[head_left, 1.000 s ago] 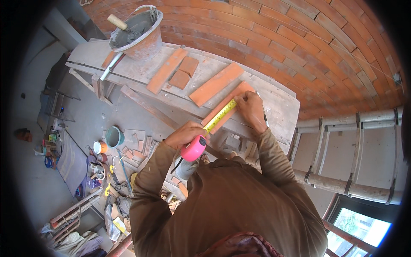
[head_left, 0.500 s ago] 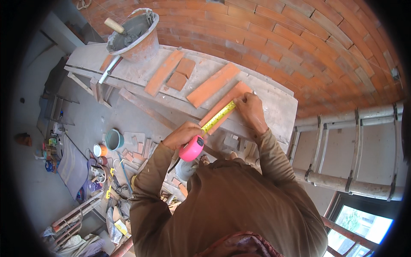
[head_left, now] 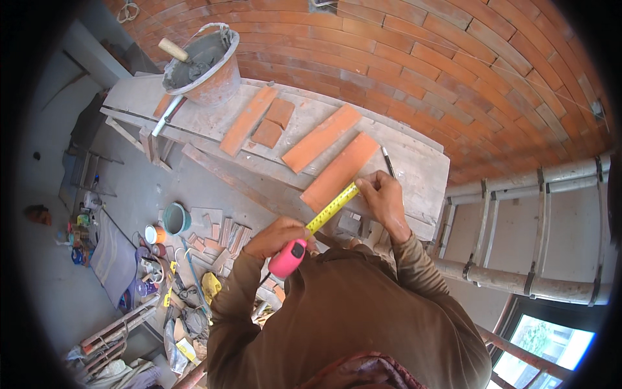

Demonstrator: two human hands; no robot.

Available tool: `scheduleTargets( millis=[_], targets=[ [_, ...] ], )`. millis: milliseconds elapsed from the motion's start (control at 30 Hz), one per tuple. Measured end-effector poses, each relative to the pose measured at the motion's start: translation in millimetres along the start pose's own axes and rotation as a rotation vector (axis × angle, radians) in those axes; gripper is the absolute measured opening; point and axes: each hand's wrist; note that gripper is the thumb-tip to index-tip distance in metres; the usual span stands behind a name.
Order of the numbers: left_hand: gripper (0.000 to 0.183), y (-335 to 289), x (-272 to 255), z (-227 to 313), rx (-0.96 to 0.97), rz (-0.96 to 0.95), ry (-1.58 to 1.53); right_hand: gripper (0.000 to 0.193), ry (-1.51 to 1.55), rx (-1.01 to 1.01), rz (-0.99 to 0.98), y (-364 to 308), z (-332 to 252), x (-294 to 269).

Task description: The person measures and marks several rectangular terracotta tiles on a wooden workbench using a pink tape measure and a black marker. They pick up tiles from a pile on the floor, place them on the bench, measure specific lengths, and mark the tiles with the marker.

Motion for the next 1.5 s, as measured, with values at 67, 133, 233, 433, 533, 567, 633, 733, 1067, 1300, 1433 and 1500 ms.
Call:
scheduleTargets(
  millis=[67, 133, 233, 433, 533, 567, 633, 733, 1067, 1300, 1433, 1500],
  targets=[
    [0.034, -8, 5, -7, 0.003, 0.002, 0.010, 0.019, 0.057, 0.002, -0.017, -11, -1, 3],
    [0.033, -15, 8, -11, 0.016, 0.013, 0.026, 0.018, 0.091, -0.016, -0.030, -17, -3, 9],
    [0.033, -18, 9, -22, 0.018, 0.039, -0.046, 0.018, 0.184, 0.004, -0.087, -17, 4, 21],
    [0.033, -29, 12, -54, -0.074, 0.165, -0.277, 0.023, -0.060, -0.185, -0.344, -24, -26, 30],
    [0.033, -30, 10, -90, 0.094, 0.205, -0.415, 0.027, -0.083, -0.304, -0.280, -18, -27, 30],
    [0.033, -31, 12, -102, 0.100, 0.262, -0.550, 0.027, -0.122, -0.345, -0.273, -13, -29, 29],
    [0.033, -36, 17, -123, 0.110, 0.371, -0.818, 0.027, -0.196, -0.428, -0.254, 1, -40, 27],
    [0.032, -36, 19, -163, 0.038, 0.456, -1.224, 0.025, -0.238, -0.529, -0.274, 17, -64, 27],
    [0.033, -40, 32, -236, 0.198, 0.576, -1.721, 0.025, -0.306, -0.687, -0.482, 20, -84, 77],
    [0.026, -35, 52, -262, 0.262, 0.584, -1.837, 0.027, -0.400, -0.723, -0.499, 19, -107, 84],
    [0.028, -37, 65, -270, 0.259, 0.552, -1.927, 0.019, -0.355, -0.714, -0.647, -12, -96, 91],
    [0.029, -45, 70, -268, 0.233, 0.588, -1.943, 0.016, -0.323, -0.771, -0.741, -43, -82, 98]
  ],
)
Point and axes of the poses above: each hand's wrist, its own y-axis towards the middle knuckle, its own x-axis out of the palm, z = x × y, and after that the axes turned 10 degrees about z, right-handed
